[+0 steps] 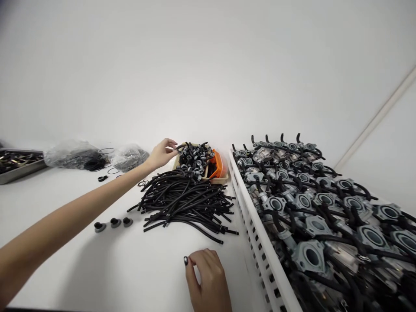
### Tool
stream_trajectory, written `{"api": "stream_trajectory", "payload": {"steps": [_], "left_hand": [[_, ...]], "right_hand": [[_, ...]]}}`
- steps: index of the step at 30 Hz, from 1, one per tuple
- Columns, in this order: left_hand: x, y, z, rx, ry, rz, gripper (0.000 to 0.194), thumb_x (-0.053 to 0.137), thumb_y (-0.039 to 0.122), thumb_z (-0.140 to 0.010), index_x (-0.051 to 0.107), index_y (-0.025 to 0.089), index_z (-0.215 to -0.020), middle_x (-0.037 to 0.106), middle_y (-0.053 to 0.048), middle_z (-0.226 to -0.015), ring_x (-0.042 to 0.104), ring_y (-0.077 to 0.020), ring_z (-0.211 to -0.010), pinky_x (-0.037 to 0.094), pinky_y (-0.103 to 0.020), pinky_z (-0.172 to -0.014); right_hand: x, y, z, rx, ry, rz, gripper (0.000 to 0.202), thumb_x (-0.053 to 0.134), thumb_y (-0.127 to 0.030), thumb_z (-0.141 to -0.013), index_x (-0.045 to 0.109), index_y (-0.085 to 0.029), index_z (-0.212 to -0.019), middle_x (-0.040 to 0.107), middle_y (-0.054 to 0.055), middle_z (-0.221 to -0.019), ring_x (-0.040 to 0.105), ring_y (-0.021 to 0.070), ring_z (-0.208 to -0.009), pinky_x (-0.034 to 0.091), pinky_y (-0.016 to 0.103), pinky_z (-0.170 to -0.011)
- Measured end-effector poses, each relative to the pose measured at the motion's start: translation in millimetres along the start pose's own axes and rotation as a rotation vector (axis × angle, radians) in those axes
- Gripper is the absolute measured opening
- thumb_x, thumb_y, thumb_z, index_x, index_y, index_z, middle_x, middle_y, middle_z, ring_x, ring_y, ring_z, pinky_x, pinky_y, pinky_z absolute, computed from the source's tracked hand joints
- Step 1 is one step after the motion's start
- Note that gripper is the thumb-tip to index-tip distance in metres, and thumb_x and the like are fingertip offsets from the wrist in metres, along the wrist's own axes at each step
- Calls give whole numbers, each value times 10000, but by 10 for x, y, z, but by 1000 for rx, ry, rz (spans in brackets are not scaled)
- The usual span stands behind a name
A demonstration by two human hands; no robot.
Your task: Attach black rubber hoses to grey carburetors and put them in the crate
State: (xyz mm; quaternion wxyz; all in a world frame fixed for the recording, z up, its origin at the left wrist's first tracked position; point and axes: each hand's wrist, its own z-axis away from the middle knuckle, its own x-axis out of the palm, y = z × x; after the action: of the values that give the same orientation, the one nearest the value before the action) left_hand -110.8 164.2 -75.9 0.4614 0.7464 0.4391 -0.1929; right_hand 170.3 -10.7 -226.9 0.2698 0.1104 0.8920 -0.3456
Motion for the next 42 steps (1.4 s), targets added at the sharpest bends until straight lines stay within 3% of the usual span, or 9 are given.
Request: {"api": "stream_trajectory", "payload": {"steps": [3,9,13,16,20,26,33,38,42], "left_hand": [[-380,16,563,1,-47,107,314,586,321,-920,603,203,-1211,706,-58,-1070,709,-189,-898,599,-341,-773],[-988,-187,2090,18,-42,75,192,622,402,-883,722,323,-1028,748,-21,-994,727,-218,-913,621,-291,-735],[-1117,-550,2826,-94,24,-111,226,637,428,-876,642,348,-1088,767,-3,-991,745,-234,-901,623,-253,-585],[-1097,-738,3075,-45,-37,-248,216,613,390,-903,626,331,-1110,748,-22,-1050,725,-240,-958,626,-316,-743],[-991,-791,3082,-15,-61,-244,165,544,305,-952,636,293,-1089,701,-55,-1123,680,-229,-1040,580,-340,-857],[-888,-796,2991,-38,-8,-224,192,536,288,-959,579,262,-1144,652,-47,-1004,665,-185,-863,564,-302,-741],[-1145,-520,2923,117,96,-268,378,692,297,-865,546,248,-1209,602,-54,-1070,631,-198,-918,527,-329,-822],[-1275,-165,2412,280,135,-230,251,604,165,-902,552,243,-1135,623,-28,-962,616,-172,-860,503,-297,-761],[-1043,51,1682,283,-30,-170,172,581,273,-927,576,242,-1096,656,-30,-1020,632,-170,-899,528,-315,-808]], "right_hand": [[-33,-12,1,17,-20,-10,210,441,-122,-954,600,-206,-847,655,19,-724,637,161,-676,531,263,-610],[-45,-26,-20,-34,-15,-19,192,455,-134,-955,603,-209,-858,669,23,-728,645,165,-670,548,272,-593],[-66,-58,-22,-35,-36,-15,181,461,-180,-970,623,-223,-901,693,18,-754,672,168,-693,575,266,-591],[-80,-67,-18,-20,-49,-10,169,477,-231,-983,640,-237,-940,714,21,-793,699,164,-733,598,243,-614],[-82,-52,-11,-5,-30,13,176,484,-278,-988,655,-253,-955,731,23,-813,717,163,-742,612,227,-620],[-104,-48,8,62,-76,19,170,502,-296,-981,670,-274,-978,746,9,-843,733,154,-777,622,206,-641],[-99,-40,21,87,-105,21,162,502,-287,-975,663,-280,-977,744,3,-859,728,162,-793,625,231,-660],[-83,-44,6,58,-93,37,164,493,-262,-973,657,-275,-986,743,4,-855,722,168,-783,618,248,-662],[-77,-52,-9,47,-67,23,180,477,-238,-970,655,-260,-950,736,8,-827,716,168,-753,607,244,-644]]}}
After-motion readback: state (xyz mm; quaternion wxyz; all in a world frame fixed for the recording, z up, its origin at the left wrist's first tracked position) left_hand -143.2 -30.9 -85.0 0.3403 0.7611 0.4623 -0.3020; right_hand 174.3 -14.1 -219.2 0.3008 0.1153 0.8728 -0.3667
